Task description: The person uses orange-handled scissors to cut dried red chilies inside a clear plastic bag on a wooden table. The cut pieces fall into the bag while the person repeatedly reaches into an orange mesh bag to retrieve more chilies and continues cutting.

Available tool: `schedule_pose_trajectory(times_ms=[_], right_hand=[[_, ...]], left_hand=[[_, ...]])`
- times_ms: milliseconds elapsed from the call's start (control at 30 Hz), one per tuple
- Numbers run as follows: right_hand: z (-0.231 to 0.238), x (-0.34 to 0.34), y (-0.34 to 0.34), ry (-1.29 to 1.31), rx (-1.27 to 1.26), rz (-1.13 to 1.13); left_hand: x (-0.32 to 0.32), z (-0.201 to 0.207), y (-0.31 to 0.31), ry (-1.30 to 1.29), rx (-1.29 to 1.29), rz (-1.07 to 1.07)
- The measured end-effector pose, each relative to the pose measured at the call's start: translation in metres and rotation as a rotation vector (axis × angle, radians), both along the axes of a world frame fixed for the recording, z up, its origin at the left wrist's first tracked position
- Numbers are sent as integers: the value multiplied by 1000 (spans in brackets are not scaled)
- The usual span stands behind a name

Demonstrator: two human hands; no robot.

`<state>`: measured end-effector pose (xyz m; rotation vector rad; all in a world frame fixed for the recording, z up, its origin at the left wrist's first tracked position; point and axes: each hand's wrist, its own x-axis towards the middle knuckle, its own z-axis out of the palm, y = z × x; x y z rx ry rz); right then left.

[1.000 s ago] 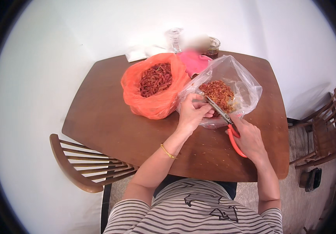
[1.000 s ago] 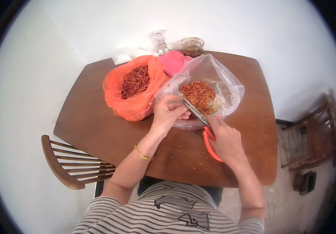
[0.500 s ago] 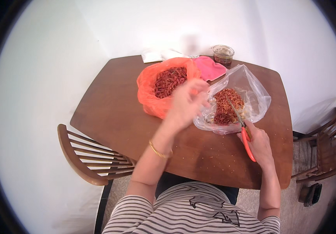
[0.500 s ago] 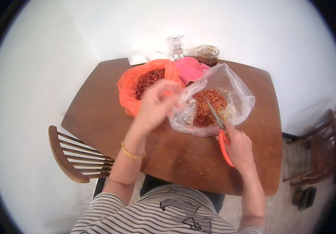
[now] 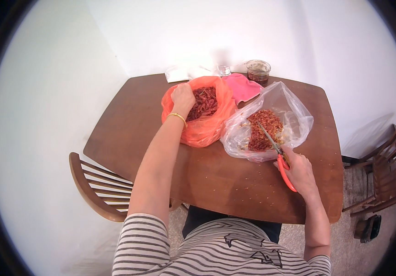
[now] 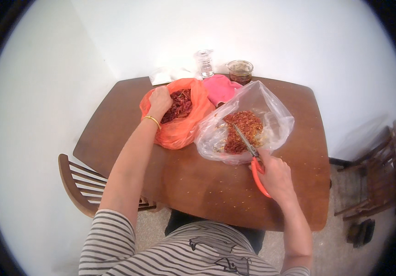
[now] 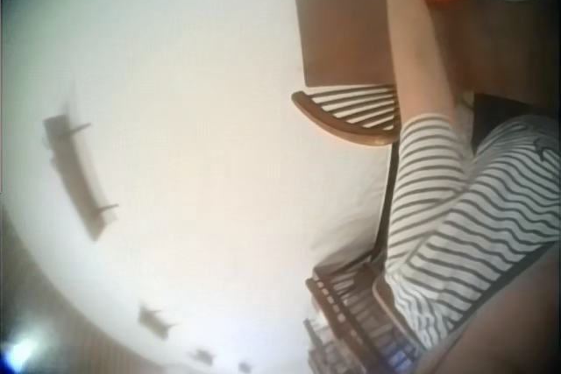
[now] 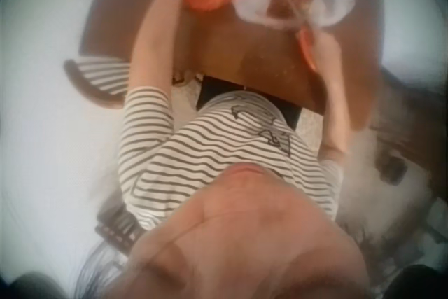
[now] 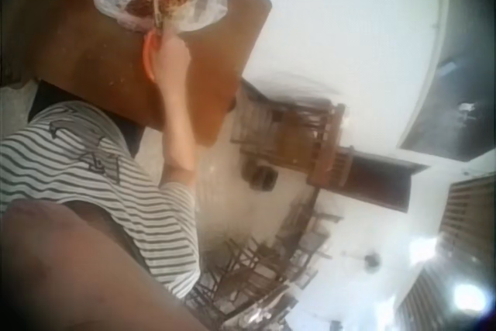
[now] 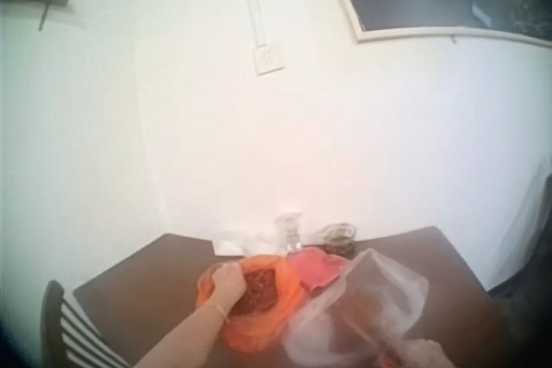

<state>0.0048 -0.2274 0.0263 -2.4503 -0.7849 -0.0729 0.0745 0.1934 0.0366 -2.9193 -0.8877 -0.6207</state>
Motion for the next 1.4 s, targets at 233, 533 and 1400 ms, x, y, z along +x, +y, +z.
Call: schedule_pose_trajectory(times_ms=[233,533,1400], right_hand=[[1,1,-3,-33,51,24],[5,0,-3,1,72,41],[0,1,-4,-9,67,52]], left_hand=[[-14,13,16,24,-364,12],[-44,27,19,-127,-532,-52],[-9,15,13,31,-806,-127]])
